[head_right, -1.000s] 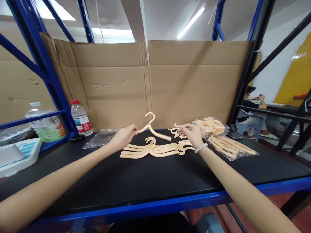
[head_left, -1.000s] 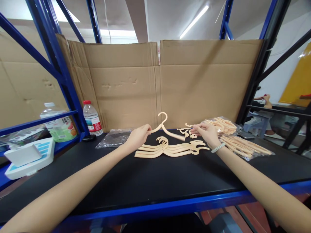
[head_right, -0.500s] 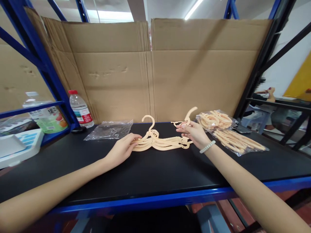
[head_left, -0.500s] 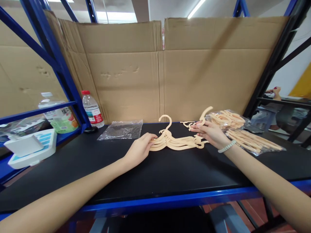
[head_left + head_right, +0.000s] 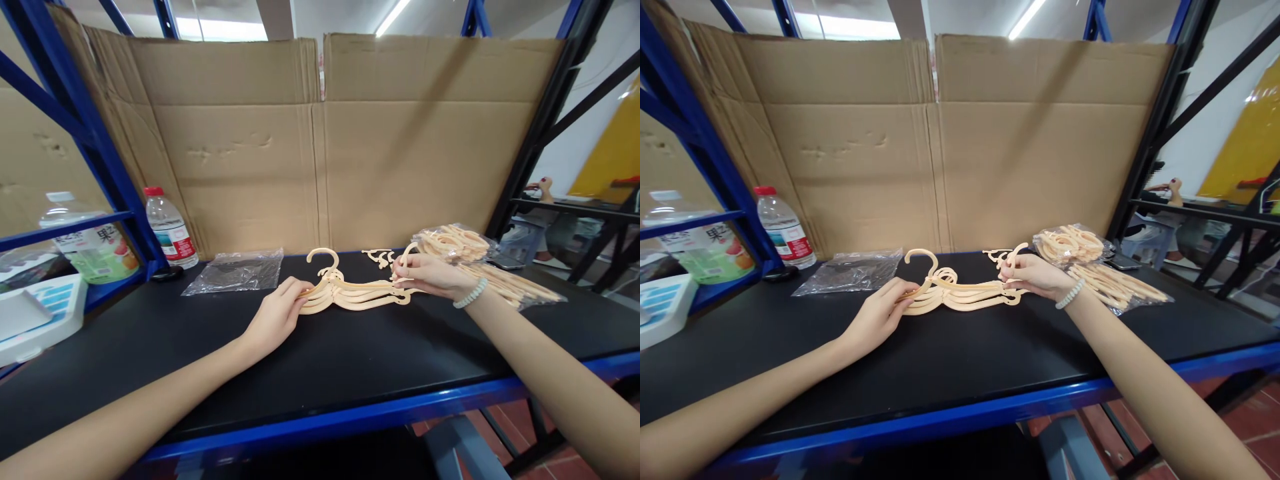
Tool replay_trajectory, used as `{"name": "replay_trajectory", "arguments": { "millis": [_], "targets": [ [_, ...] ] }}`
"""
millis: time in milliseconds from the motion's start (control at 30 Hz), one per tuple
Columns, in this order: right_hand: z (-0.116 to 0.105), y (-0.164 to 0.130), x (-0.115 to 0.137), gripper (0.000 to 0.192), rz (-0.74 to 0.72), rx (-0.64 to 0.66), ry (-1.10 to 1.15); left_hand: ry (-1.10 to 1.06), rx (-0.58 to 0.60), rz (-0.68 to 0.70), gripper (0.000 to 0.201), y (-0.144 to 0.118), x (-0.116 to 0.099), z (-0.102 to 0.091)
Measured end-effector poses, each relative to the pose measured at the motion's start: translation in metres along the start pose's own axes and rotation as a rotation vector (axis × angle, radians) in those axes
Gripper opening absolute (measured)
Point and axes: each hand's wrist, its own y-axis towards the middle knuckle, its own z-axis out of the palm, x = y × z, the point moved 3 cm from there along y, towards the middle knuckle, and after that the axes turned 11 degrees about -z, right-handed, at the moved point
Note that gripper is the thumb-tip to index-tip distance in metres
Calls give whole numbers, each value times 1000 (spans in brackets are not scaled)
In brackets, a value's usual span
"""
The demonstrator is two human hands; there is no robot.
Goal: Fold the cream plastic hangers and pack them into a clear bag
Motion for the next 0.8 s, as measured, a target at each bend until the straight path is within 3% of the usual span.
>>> {"name": "replay_trajectory", "arguments": {
  "millis": [433, 800],
  "targets": [
    [10, -1, -7, 32, 137, 171, 87, -16, -8, 10, 19, -1, 2, 1],
    [16, 2, -11, 36, 35, 68, 15, -19, -35, 26, 20, -1, 1, 0]
  ]
}}
